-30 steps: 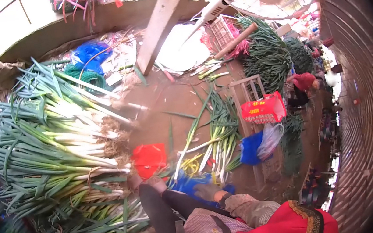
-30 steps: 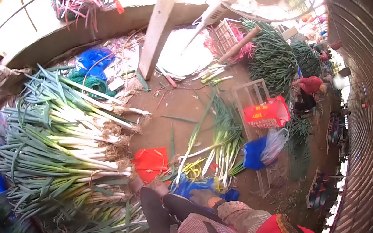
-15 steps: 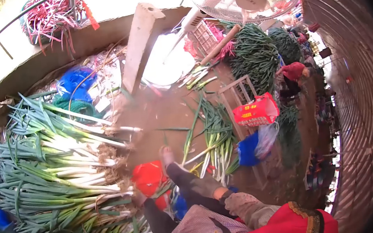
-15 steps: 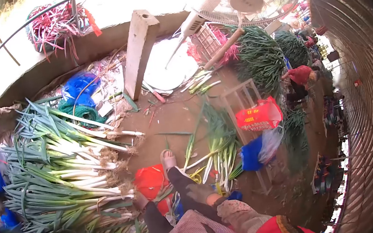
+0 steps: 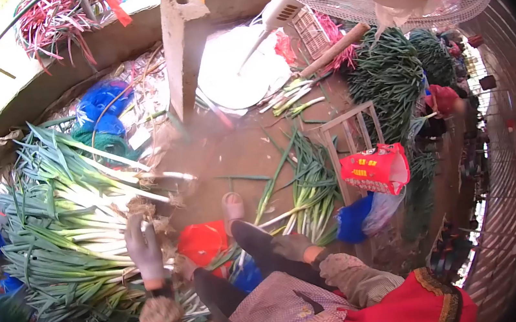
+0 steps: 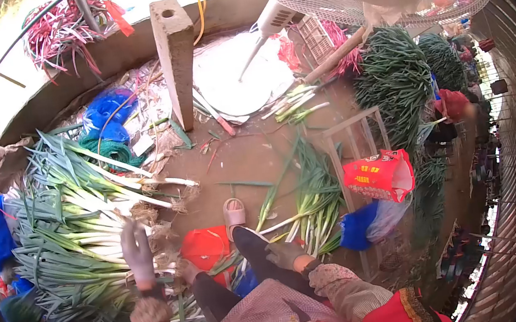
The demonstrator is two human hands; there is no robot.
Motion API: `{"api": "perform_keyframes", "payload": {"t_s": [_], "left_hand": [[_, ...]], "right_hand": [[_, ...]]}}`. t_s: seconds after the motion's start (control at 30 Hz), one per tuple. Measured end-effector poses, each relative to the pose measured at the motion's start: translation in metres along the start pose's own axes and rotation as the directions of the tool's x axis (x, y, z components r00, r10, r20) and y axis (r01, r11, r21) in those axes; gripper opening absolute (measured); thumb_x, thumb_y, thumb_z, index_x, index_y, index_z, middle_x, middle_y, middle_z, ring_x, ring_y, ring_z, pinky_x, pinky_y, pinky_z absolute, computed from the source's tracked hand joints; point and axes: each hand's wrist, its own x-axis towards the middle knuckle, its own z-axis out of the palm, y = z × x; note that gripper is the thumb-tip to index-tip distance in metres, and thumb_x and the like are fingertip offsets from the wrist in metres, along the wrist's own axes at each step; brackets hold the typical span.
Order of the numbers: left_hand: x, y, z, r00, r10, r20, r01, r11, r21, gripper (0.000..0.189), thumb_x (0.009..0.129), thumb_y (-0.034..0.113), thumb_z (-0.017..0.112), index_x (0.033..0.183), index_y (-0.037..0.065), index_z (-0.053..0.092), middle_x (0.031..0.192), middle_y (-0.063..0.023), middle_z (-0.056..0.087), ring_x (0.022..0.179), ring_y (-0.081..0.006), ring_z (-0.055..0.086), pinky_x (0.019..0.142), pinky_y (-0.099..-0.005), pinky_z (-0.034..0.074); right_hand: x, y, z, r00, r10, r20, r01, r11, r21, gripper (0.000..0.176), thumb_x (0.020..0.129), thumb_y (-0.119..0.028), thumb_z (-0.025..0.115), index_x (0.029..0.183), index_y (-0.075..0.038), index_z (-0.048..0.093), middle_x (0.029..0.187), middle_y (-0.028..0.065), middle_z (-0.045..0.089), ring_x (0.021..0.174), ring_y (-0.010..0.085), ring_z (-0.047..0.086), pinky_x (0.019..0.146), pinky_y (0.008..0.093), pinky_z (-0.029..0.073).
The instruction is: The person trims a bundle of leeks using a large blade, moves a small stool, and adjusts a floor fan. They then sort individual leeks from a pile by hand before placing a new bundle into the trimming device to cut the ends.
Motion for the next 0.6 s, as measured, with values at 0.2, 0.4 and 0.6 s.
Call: {"api": "perform_keyframes", "payload": {"t_s": [0.2,0.4,0.6], "left_hand": [[0.226,0.164,0.053,0.766,0.622,-0.166,-0.579,0.778,0.242,0.043,0.095,0.029,0.064,0.129,0.003,0.06,0.139,-0.0171,0.058,0.129,-0.0363,0.052,0.105,-0.0442,0.043],[0.331,0.208,0.113,0.64,0.75,-0.167,-0.643,0.641,0.418,0.048,0.094,0.04,0.066,0.131,0.011,0.06,0.142,-0.0092,0.057,0.135,-0.0325,0.048,0.107,-0.0454,0.039],[0.342,0.203,0.132,0.607,0.764,-0.217,-0.644,0.633,0.43,0.048,0.089,0.04,0.07,0.127,0.013,0.061,0.137,-0.0056,0.059,0.133,-0.0298,0.05,0.101,-0.0442,0.042]], "right_hand": [[-0.001,0.009,-0.053,0.999,0.012,-0.031,-0.013,1.0,-0.02,0.038,0.096,-0.037,0.055,0.125,-0.012,0.061,0.117,0.0171,0.069,0.109,0.0365,0.066,0.095,0.0466,0.05],[0.009,0.03,-0.086,0.97,-0.097,-0.222,0.102,0.995,0.011,0.038,0.096,-0.04,0.056,0.124,-0.015,0.063,0.114,0.0156,0.07,0.103,0.0359,0.067,0.087,0.0473,0.053],[0.071,0.062,-0.136,0.845,-0.26,-0.467,0.217,0.965,-0.146,0.026,0.098,-0.02,0.058,0.12,-0.008,0.064,0.115,0.0153,0.067,0.102,0.0345,0.067,0.086,0.0443,0.055]]}}
